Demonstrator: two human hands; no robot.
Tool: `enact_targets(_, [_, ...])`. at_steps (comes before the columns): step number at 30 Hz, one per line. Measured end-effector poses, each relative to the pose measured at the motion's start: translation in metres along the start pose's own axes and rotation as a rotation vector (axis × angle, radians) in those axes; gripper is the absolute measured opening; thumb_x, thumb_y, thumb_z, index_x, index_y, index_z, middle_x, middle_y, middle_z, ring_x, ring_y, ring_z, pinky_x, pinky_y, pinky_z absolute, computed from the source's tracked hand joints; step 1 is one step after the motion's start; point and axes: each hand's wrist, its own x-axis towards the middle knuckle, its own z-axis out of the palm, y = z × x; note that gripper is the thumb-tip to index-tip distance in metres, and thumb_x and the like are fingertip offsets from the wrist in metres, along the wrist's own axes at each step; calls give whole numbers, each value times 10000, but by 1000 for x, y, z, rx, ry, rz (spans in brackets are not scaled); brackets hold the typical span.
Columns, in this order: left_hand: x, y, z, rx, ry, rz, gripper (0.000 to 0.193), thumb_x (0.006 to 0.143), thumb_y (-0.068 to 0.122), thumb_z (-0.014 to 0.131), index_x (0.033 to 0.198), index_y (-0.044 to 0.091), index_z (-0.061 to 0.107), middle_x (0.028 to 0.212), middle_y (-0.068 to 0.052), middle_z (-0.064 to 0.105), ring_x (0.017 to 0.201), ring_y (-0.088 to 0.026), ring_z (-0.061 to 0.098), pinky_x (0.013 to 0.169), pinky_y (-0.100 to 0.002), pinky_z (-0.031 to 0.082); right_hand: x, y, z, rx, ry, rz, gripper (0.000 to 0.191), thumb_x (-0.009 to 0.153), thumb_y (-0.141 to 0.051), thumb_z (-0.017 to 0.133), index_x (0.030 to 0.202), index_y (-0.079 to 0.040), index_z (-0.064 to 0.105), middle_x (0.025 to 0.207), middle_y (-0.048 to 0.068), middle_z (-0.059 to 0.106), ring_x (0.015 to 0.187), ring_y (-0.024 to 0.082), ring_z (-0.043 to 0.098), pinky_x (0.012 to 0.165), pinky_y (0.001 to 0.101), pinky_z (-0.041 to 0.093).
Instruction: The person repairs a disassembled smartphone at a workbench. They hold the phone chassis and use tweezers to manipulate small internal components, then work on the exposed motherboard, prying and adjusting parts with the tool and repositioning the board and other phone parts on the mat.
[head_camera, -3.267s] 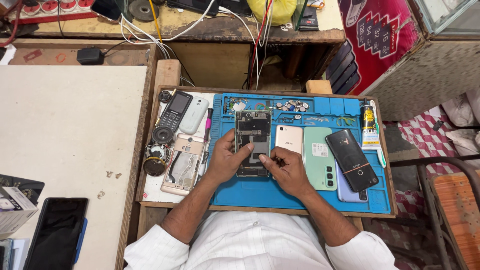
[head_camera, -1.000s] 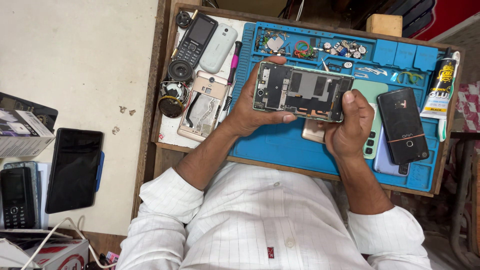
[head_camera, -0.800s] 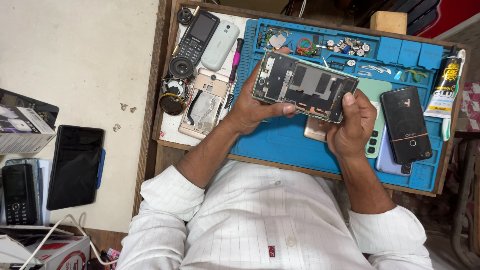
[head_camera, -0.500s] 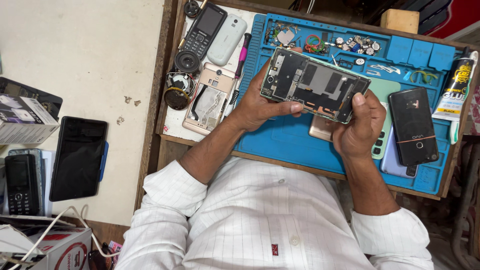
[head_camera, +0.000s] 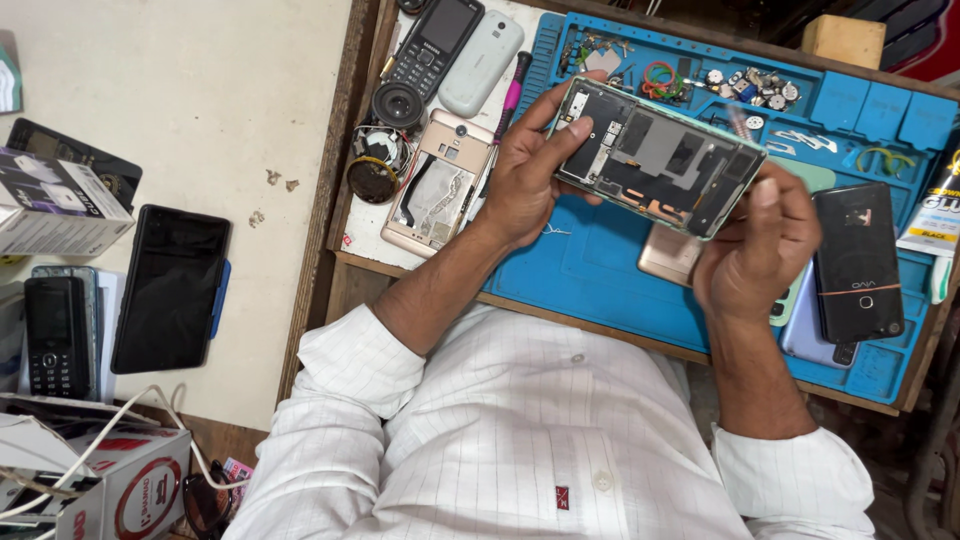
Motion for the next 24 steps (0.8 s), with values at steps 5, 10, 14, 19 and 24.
enact_targets(5, [-3, -5, -2, 220, -14, 41, 547, 1045, 155, 694, 1546, 74, 489, 1145, -97, 735, 866, -122, 747, 594, -265, 637, 7, -11, -13, -334, 21, -263, 284, 1067, -108, 680, 1312, -4, 583, 1102, 143, 729, 1004, 173, 712, 832, 267, 592])
enact_targets(10, [-6, -1, 3, 329, -102, 17, 647, 1002, 107, 747, 1573, 99, 444, 1196, -66, 730, 940, -105, 742, 650, -261, 658, 4, -17, -32, -448, -86, -446, 186, 1206, -132, 652, 1334, -4, 612, 1075, 220, 744, 923, 244, 734, 848, 358, 625])
enact_targets(14, [-8, 4, 9, 352, -183, -28, 758, 988, 46, 771, 1618, 138, 359, 1180, -65, 738, 985, -113, 744, 710, -276, 697, 0, -34, -34, -419, -158, -528, 250, 1149, -251, 603, 1258, -32, 653, 982, 198, 742, 821, 214, 758, 739, 390, 669])
enact_targets(19, [-12, 6, 13, 287, -250, -78, 877, 931, -21, 795, 1607, 162, 266, 1222, -25, 692, 991, -91, 713, 749, -263, 681, -6, -38, -10, -442, -192, -455, 377, 1019, -394, 674, 1088, -25, 713, 959, 143, 704, 893, 196, 729, 741, 333, 608])
enact_targets(24, [-13, 3, 9, 319, -319, -64, 906, 953, -49, 849, 1624, 158, 277, 1148, -69, 729, 969, -93, 715, 811, -263, 662, -11, -37, 2, -807, -292, -432, 314, 1135, -352, 683, 1172, -46, 746, 1031, 109, 757, 1075, 208, 730, 1118, 406, 457])
